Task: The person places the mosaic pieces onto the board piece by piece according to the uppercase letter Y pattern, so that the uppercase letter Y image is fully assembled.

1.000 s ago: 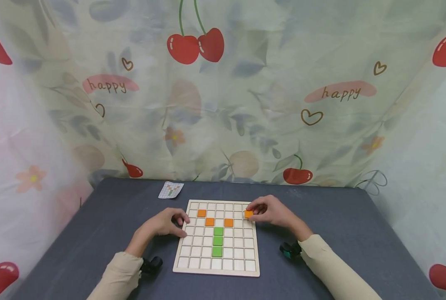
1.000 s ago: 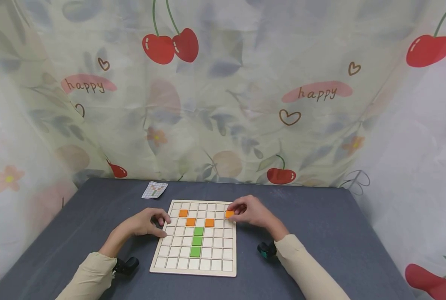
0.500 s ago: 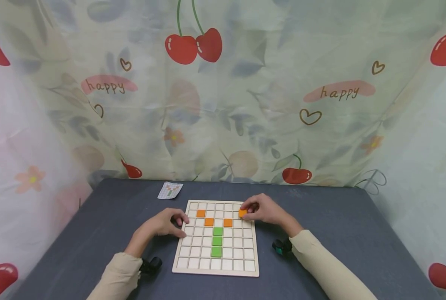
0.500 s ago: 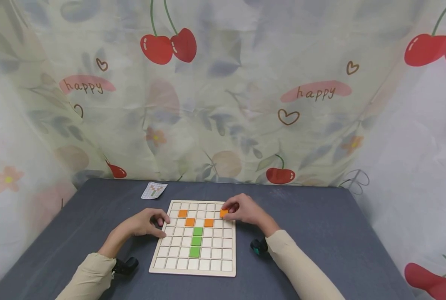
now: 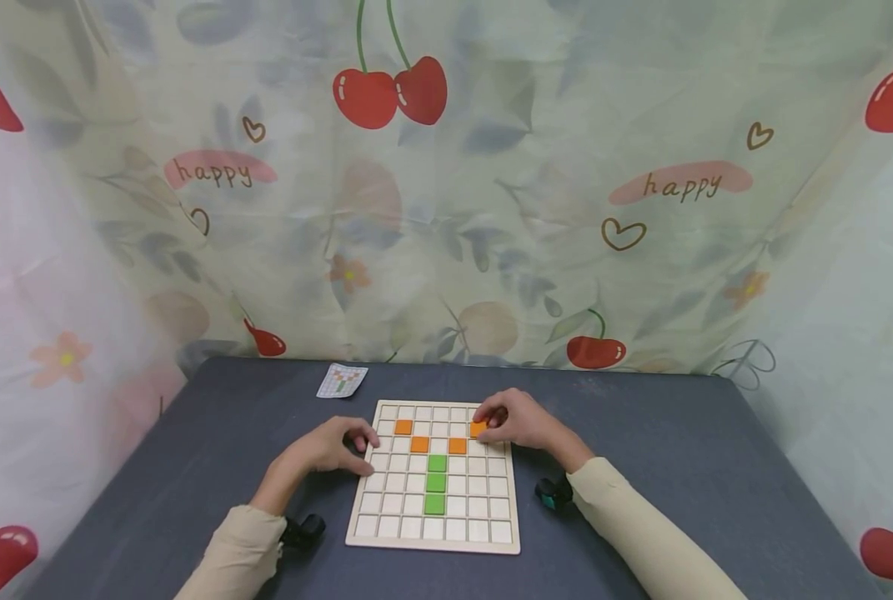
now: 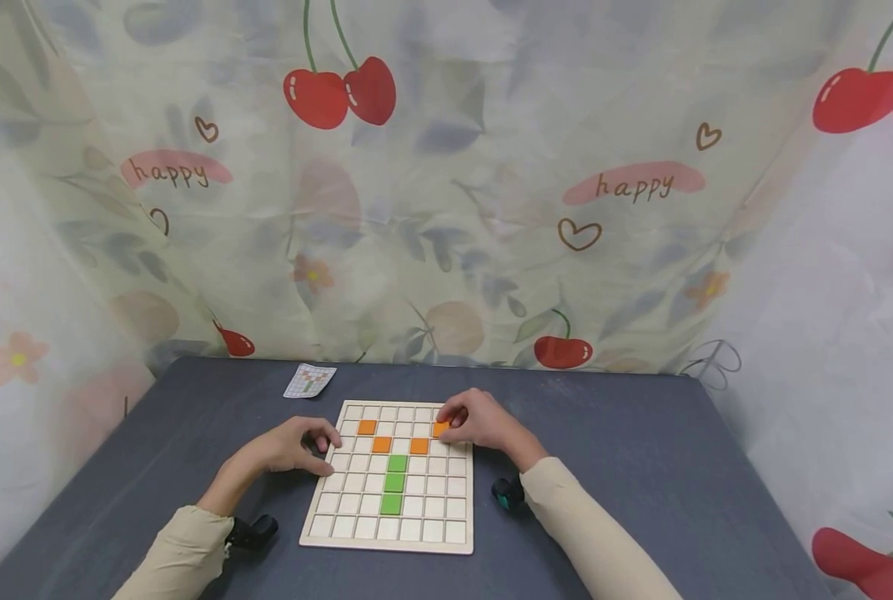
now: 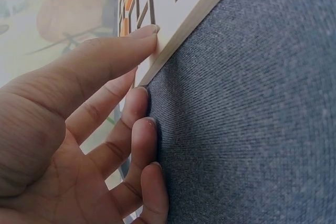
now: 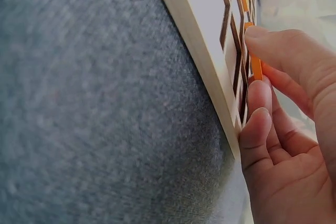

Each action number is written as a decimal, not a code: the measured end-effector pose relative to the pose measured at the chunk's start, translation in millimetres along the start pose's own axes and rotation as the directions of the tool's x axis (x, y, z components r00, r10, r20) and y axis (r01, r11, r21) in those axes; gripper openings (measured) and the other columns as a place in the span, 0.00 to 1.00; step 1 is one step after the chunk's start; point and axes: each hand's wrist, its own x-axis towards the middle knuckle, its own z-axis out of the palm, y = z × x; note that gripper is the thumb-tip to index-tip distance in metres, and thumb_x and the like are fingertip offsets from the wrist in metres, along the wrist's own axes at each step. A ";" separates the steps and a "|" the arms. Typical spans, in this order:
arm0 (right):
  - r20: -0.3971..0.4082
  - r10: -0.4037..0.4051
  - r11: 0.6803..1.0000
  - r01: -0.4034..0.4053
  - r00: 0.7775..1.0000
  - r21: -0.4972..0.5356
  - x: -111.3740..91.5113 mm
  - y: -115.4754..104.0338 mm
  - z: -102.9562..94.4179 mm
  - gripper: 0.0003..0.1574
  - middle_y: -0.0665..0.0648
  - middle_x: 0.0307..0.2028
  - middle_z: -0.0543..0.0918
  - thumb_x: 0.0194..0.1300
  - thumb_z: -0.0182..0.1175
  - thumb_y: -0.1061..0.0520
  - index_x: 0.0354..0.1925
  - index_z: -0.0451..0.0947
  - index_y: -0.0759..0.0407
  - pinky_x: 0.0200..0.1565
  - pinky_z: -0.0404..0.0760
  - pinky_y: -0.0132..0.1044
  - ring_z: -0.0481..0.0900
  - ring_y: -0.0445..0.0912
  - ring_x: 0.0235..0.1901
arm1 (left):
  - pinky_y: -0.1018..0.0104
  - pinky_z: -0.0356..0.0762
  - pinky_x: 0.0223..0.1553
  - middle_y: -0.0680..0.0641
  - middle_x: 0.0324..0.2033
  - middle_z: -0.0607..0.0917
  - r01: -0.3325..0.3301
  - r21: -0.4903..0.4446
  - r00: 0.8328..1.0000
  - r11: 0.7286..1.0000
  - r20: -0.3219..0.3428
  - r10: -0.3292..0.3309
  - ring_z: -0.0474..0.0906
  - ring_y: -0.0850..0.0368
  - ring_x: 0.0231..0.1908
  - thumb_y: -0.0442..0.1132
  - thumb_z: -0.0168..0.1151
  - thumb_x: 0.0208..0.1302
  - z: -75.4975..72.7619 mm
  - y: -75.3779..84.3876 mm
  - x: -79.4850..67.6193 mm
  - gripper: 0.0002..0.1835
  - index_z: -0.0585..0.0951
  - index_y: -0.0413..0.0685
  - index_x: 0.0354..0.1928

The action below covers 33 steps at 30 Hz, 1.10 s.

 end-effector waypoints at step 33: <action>-0.020 0.018 0.998 -0.019 1.000 -0.066 5.6 -2.7 3.9 0.13 0.49 0.36 0.84 0.60 0.75 0.58 0.44 0.88 0.58 0.38 0.76 0.37 0.76 0.42 0.32 | 0.58 0.68 0.39 0.47 0.31 0.76 -0.007 -0.006 1.000 1.000 -0.003 0.007 0.71 0.53 0.34 0.30 0.80 0.52 -0.7 1.6 -1.6 0.17 0.83 0.44 0.41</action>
